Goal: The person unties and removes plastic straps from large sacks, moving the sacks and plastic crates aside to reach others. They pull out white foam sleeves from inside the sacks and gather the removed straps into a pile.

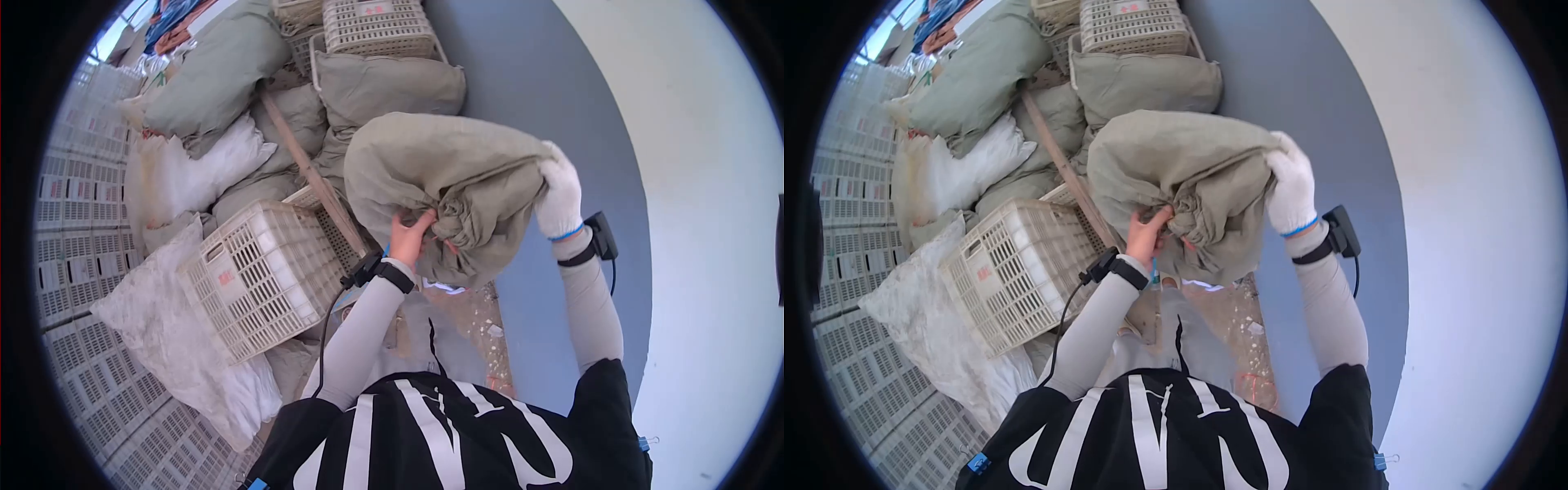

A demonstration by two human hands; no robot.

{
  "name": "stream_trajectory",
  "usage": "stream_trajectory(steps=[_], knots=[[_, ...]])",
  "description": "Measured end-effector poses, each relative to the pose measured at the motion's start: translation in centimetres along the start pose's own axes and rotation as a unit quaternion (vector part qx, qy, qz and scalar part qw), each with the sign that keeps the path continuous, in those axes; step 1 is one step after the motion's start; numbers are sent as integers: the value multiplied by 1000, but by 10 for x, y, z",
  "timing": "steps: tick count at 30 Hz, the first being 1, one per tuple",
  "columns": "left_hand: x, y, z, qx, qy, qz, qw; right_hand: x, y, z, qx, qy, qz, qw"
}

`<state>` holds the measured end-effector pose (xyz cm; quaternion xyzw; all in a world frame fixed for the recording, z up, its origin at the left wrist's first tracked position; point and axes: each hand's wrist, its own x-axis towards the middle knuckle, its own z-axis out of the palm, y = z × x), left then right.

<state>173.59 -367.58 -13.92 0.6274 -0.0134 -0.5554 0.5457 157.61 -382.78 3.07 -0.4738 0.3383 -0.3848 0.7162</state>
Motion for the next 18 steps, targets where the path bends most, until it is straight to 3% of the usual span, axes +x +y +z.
stream_trajectory(steps=[3,4,6,8,9,12,13,15,16,17,18], knots=[[15,-38,-9,-5,60,91,994,-1,-9,-44,-310,-32,-121,943],[25,-46,-15,0,82,148,986,-5,-13,-44,-226,-18,-96,969],[-7,-8,-20,190,139,208,949,-12,-17,-42,-50,8,-38,998],[-20,0,-27,305,219,309,874,-18,-26,-36,-59,0,-45,997],[-19,-3,-30,292,199,331,875,-23,-31,-33,-64,-4,-48,997],[9,-28,-32,179,-25,130,975,-29,-38,-16,-58,32,-65,996],[20,-36,-31,185,-48,99,977,-29,-45,-8,-153,17,-105,983],[-4,-21,-9,14,-64,225,972,-29,-49,10,-317,-32,-186,929],[-4,-7,-17,130,-25,159,978,-18,-40,5,-399,-51,-235,885],[-26,18,-22,51,-22,199,978,-14,-35,16,-217,-34,-138,966],[-10,17,-42,92,0,213,973,-23,-48,46,-123,-69,-81,987]])
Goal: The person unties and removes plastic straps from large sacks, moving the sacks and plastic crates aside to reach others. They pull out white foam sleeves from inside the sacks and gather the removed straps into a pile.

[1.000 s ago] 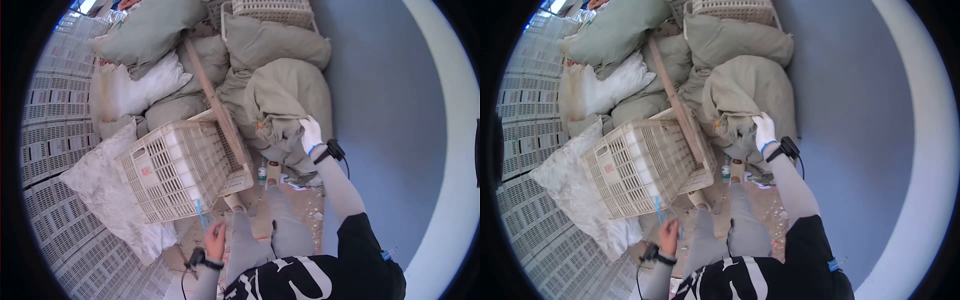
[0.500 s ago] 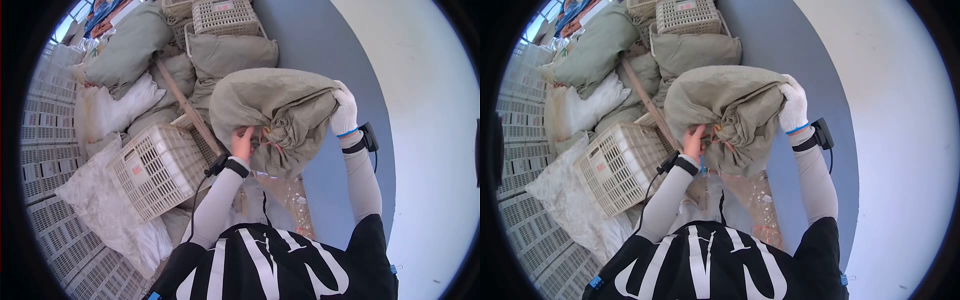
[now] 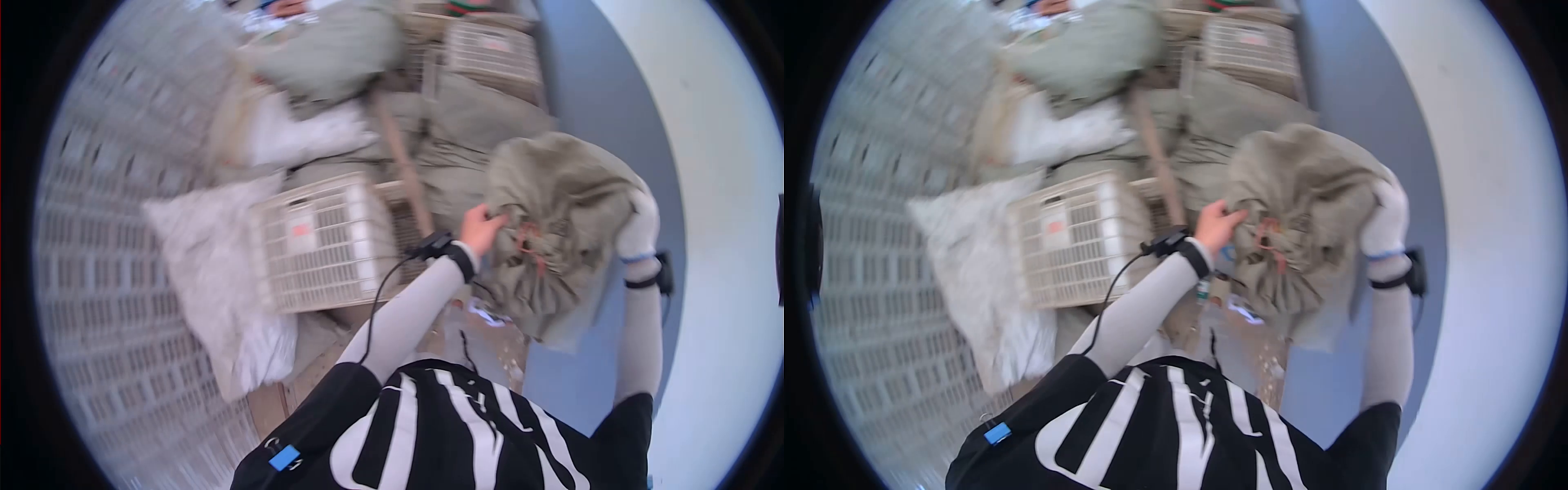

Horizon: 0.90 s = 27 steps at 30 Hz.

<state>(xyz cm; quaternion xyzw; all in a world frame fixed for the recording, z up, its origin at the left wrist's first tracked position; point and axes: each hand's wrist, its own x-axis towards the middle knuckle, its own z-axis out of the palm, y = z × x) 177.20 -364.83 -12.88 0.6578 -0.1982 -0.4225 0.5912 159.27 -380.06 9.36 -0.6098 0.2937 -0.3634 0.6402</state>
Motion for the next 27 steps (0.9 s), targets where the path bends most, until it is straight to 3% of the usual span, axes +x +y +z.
stream_trajectory(steps=[2,4,6,8,10,13,14,16,18,20,21,24,25,27], knots=[[-30,59,-39,-112,-23,-19,993,0,-2,-4,52,12,34,998],[-51,103,-92,-169,1,-13,986,9,1,11,1,36,-18,999],[-73,148,-148,-186,-19,20,982,24,-15,29,-101,20,-139,985],[-104,196,-188,-167,9,64,984,32,-34,56,-88,15,-171,981],[-135,244,-218,-144,41,123,981,38,-76,99,35,18,-123,992],[-192,289,-269,-136,37,178,974,38,-112,166,-120,-19,-178,976],[-204,293,-283,-136,49,178,973,40,-120,187,-203,-17,-184,962],[-210,290,-291,-131,86,164,974,50,-103,219,-299,70,-332,892],[-221,276,-305,-147,131,158,968,-20,-121,282,-260,78,-471,839],[-229,253,-321,-190,160,143,958,-63,-83,316,-233,-98,-485,837],[-225,232,-337,-206,186,133,951,-83,-53,335,-254,-167,-505,808],[-229,215,-350,-229,181,100,951,-106,5,389,-339,-147,-393,842],[-233,212,-350,-192,220,114,950,-106,23,400,-355,-148,-343,857],[-238,212,-347,-115,296,144,937,-92,44,412,-271,-211,-188,920]])
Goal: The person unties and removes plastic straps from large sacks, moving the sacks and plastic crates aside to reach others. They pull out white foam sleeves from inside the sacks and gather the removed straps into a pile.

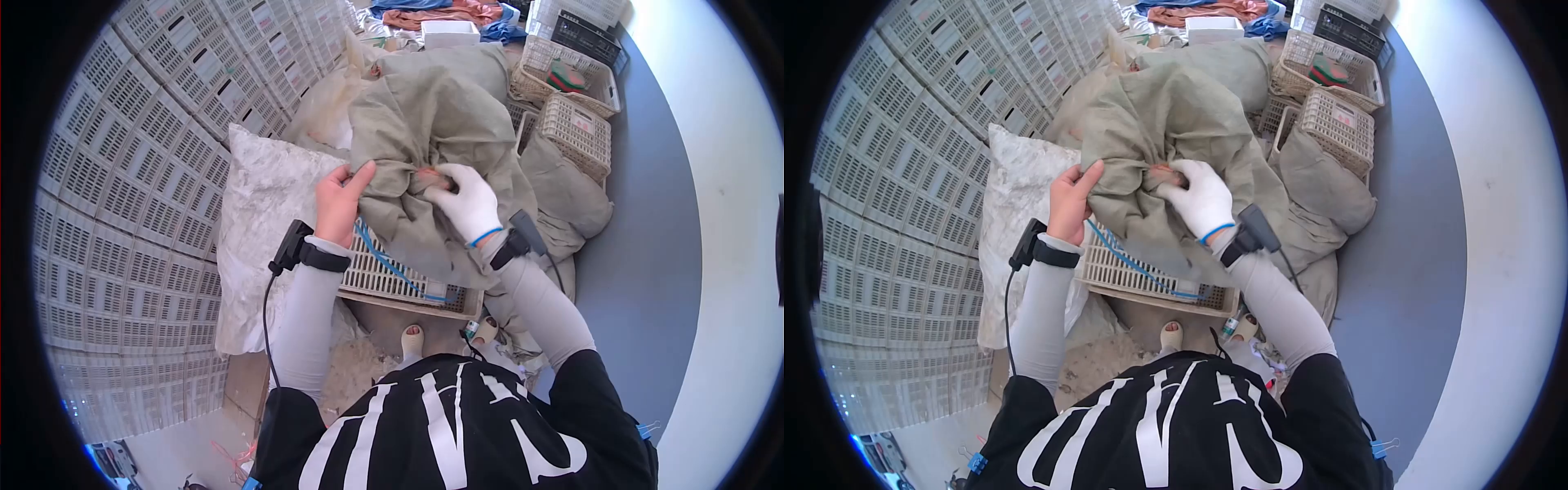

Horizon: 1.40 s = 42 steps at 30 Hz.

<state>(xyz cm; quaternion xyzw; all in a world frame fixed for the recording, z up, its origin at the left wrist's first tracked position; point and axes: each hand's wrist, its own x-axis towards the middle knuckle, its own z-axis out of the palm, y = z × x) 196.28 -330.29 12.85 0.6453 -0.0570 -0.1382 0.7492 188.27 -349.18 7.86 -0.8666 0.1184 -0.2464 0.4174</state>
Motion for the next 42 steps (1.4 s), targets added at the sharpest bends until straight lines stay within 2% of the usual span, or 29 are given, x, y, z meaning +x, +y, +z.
stream_trajectory(steps=[1,3,4,6,7,8,10,13,14,19,21,24,27,29,31,34,37,39,41,42], knots=[[5,-8,-13,49,37,51,997,7,7,2,73,-23,36,996],[17,-26,-44,147,103,149,972,17,12,-5,212,-49,35,976],[18,-28,-55,156,108,94,977,19,11,-8,164,-44,-7,985],[6,-22,-49,378,183,237,876,24,7,-9,117,-45,-13,992],[-5,-19,-38,480,215,302,795,24,8,-11,96,-45,-18,994],[-19,-13,-22,464,220,313,799,23,3,-14,145,-76,30,986],[-24,-25,-1,482,101,377,784,22,-17,-24,239,-135,125,953],[-23,-25,29,488,-82,262,829,20,-41,-25,288,-128,64,947],[-21,-22,30,490,-92,261,826,21,-42,-32,222,-147,6,964],[-2,-18,30,504,-159,279,802,25,-31,-41,292,-125,55,947],[-2,-21,36,519,-135,261,803,27,-23,-40,318,-145,66,934],[-1,-32,35,541,-106,271,789,22,-23,-53,286,-124,-15,950],[2,-47,17,564,-97,277,771,14,7,-81,256,-111,25,960],[6,-65,-4,598,-97,250,755,2,60,-76,139,-64,59,986],[12,-75,-17,589,-59,269,759,-11,100,-67,34,3,95,995],[16,-78,-28,605,-28,248,756,-47,155,-37,20,28,148,988],[30,-87,-53,608,-15,229,760,-74,181,-13,-150,-8,210,966],[51,-108,-95,622,19,225,750,-80,204,-4,-254,-7,209,944],[73,-139,-156,605,38,159,779,-77,217,7,-310,-20,213,926],[61,-129,-156,624,51,120,771,-74,219,16,-317,-37,220,922]])
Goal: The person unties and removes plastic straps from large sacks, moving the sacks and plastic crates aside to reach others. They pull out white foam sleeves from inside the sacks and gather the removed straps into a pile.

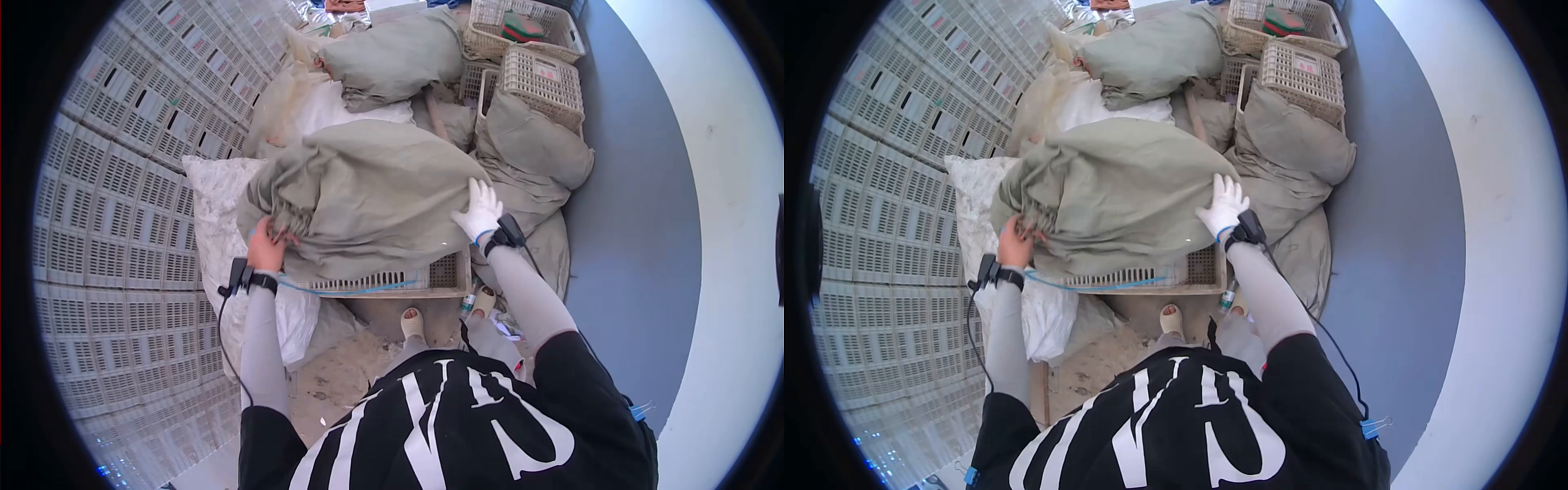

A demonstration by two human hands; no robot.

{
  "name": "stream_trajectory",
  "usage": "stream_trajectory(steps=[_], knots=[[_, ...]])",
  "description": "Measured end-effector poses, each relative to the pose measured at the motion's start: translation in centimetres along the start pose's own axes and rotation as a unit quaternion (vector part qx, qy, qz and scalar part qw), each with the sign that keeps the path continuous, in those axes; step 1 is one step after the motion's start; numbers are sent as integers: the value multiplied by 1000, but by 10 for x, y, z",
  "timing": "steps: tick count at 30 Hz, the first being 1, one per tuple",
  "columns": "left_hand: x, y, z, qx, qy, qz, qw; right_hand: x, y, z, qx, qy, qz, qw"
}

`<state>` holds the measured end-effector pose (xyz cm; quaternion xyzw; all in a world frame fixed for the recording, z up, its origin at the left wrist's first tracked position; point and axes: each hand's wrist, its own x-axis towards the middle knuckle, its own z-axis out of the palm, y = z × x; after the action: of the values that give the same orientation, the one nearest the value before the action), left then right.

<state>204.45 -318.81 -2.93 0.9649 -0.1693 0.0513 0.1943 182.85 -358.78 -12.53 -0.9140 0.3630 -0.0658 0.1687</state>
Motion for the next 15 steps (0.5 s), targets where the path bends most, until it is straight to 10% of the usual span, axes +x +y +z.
stream_trajectory(steps=[5,7,15], knots=[[-57,57,-19,-72,57,66,994,32,3,84,79,-177,-85,977],[-88,118,2,-85,-88,104,987,19,-6,87,133,-165,-115,970],[-95,212,61,-62,-108,69,990,-32,-53,-38,369,-134,-125,911]])
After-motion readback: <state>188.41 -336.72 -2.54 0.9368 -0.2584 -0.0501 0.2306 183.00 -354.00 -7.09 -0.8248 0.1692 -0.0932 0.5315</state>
